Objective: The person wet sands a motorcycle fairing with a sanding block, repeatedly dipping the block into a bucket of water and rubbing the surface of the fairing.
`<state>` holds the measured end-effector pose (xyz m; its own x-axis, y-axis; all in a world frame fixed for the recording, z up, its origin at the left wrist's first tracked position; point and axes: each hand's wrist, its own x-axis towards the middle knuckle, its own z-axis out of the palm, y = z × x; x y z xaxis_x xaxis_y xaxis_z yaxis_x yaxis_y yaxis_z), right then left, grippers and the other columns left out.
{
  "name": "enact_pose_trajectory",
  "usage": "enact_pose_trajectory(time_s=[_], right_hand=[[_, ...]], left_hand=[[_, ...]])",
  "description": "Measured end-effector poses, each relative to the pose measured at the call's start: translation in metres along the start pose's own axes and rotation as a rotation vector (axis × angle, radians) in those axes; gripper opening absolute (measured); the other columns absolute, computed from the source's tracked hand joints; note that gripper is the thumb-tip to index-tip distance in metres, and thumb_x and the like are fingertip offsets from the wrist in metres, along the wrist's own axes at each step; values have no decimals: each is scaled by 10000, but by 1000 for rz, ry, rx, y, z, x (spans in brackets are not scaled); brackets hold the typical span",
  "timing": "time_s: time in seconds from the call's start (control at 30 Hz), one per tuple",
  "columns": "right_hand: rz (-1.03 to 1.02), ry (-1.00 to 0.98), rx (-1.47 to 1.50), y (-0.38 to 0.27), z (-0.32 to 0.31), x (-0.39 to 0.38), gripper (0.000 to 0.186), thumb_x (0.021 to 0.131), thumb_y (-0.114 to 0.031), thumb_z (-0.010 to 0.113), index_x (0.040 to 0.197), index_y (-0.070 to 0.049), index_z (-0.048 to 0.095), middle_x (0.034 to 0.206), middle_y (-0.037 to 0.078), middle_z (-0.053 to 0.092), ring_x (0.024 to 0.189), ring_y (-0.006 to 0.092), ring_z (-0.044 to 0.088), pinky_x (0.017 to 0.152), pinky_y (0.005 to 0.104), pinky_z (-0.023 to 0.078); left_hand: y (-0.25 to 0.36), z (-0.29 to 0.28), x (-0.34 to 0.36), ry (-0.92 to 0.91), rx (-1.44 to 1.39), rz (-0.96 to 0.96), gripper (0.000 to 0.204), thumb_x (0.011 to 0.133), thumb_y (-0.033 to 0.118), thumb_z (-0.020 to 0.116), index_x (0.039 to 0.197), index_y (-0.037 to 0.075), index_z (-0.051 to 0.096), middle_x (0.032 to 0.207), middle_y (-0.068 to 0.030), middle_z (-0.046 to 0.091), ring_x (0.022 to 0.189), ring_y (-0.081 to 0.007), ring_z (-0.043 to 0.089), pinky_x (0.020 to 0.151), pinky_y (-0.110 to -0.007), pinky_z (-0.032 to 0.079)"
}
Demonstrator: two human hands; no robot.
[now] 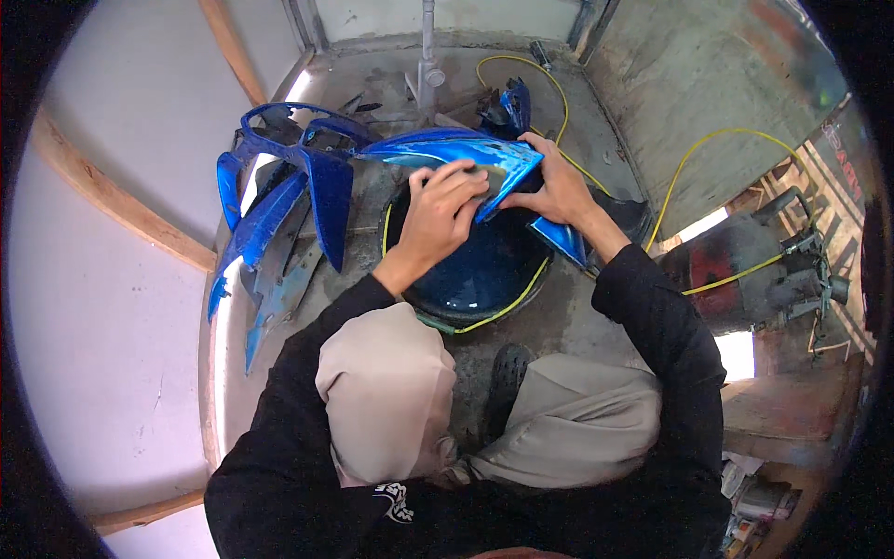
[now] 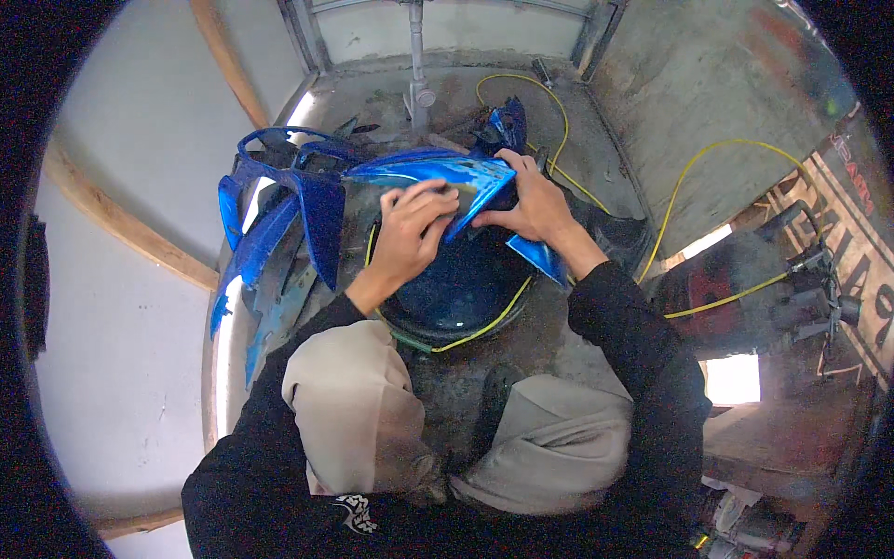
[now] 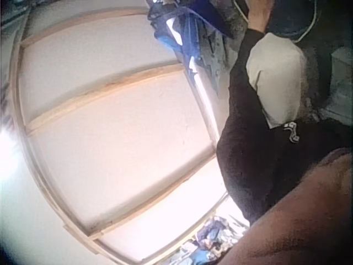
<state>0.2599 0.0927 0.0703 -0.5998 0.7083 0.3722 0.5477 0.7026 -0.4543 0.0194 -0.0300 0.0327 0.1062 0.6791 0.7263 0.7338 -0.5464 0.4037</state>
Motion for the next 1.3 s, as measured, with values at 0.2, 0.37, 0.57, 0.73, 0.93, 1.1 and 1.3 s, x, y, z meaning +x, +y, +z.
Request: enact_pose_trajectory(time_s=[0.2,0.37,0.57,0.73,0.93,1.1,1.3], right_hand=[[1,29,0,2,3,-1,1222,661,-654,998,1627,-142,452,1495,201,598,1346,452,647,1107,509,541],[30,-32,8,-3,3,3,1232,658,-652,1000,1627,-124,451,1519,211,589,1359,449,642,1121,507,535],[1,-14,-4,3,-1,-2,1236,665,-660,991,1632,-121,440,1545,216,577,1389,447,624,1145,512,519],[32,-33,17,-5,1,1,1236,666,-676,981,1630,-123,439,1533,215,579,1393,447,618,1146,512,516],[23,-33,22,0,0,1,1233,669,-668,983,1630,-120,440,1517,214,586,1376,453,624,1141,511,517],[-27,36,-14,11,3,-3,1234,673,-651,987,1642,-120,438,1540,214,582,1397,443,617,1157,504,513],[-1,-16,5,-7,4,4,1245,666,-655,989,1633,-92,444,1571,216,570,1421,439,603,1173,499,505]], left_hand=[[0,-3,12,24,169,25,215,989,145,766,1196,166,820,1359,18,798,1521,-249,567,1131,-557,288],[-15,9,38,42,211,-13,212,1003,140,746,1204,158,808,1326,10,804,1500,-252,583,1140,-577,286],[-9,3,19,-23,19,92,173,994,147,745,1159,151,796,1302,7,794,1436,-231,617,1117,-527,331],[-73,-12,15,270,463,-215,159,1019,159,717,1150,120,798,1181,-17,790,1322,-284,632,1046,-551,363],[-25,7,16,208,204,-40,220,955,77,736,1170,73,782,1203,-88,786,1173,-321,703,985,-469,505],[-10,11,12,114,121,80,228,978,83,726,1199,110,773,1307,-39,791,1297,-234,696,1089,-453,402],[-80,-17,-9,331,371,-296,174,1022,157,698,1176,137,777,1253,-40,783,1235,-249,690,1005,-492,402]])
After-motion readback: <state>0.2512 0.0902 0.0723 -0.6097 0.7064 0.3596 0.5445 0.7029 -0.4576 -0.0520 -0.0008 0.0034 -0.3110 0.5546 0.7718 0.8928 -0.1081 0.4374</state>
